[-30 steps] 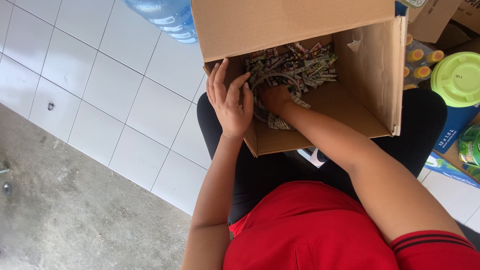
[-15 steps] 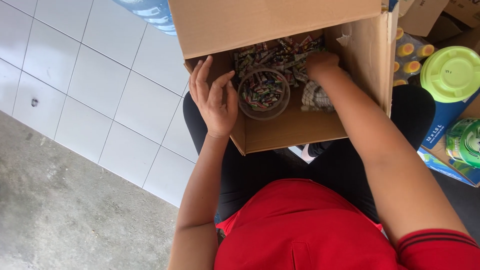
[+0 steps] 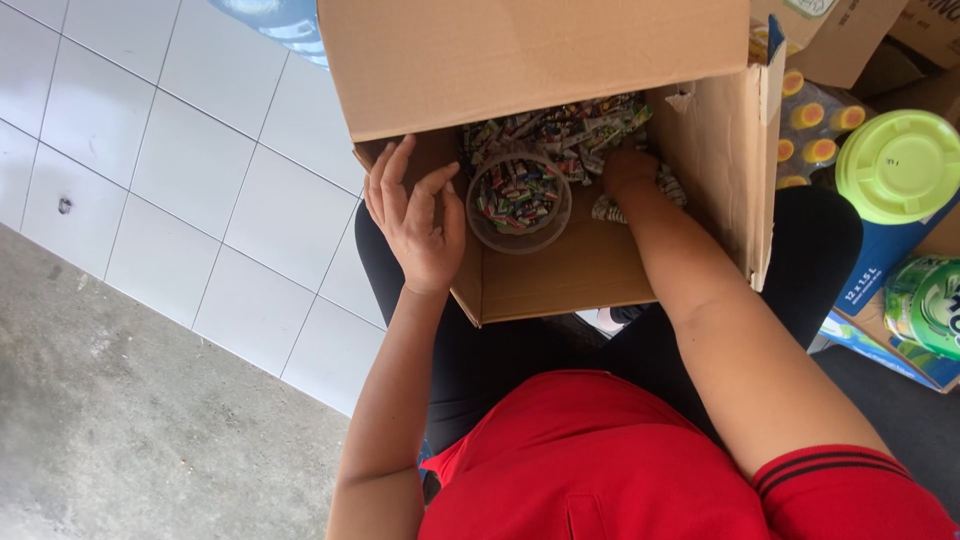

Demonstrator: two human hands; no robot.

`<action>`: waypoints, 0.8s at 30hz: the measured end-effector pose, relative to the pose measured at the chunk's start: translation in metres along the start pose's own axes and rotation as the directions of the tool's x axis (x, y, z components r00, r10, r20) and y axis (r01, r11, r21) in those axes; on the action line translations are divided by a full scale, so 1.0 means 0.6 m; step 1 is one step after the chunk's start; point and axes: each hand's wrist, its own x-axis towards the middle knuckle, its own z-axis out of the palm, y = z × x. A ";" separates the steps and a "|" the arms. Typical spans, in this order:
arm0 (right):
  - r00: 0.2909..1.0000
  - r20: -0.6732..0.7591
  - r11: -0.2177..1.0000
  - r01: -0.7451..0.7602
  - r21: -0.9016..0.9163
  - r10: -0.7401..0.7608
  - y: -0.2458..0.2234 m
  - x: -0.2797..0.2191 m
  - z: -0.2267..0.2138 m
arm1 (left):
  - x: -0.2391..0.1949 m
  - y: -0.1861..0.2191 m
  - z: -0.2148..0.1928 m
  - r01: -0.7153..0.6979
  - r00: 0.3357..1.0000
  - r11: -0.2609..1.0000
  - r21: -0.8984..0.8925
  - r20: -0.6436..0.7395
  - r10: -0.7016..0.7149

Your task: The person takes snack packets from a bowl inside a cardboard box, wipes each packet one by one with a cloth, and places them back into the box.

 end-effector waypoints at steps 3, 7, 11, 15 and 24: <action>0.999 -0.044 0.999 0.027 0.042 -0.026 0.005 0.038 0.042 | -0.009 -0.002 0.001 -0.003 1.000 1.000 0.009 0.001 0.003; 0.999 0.038 0.999 0.004 0.053 -0.006 0.003 0.013 0.010 | -0.006 -0.003 0.001 0.007 1.000 1.000 0.017 0.011 -0.007; 0.992 0.125 0.998 0.019 0.056 -0.026 0.008 -0.015 -0.024 | -0.007 -0.004 0.003 -0.009 1.000 1.000 0.017 -0.002 0.009; 0.975 0.215 0.999 0.041 0.024 -0.046 0.021 -0.034 -0.045 | -0.013 -0.004 0.002 -0.032 0.999 0.999 0.007 -0.021 0.032; 0.930 -0.338 0.845 0.295 0.446 -0.146 0.032 -0.367 -0.242 | -0.053 0.043 0.015 -0.190 0.980 0.980 -0.066 0.051 0.193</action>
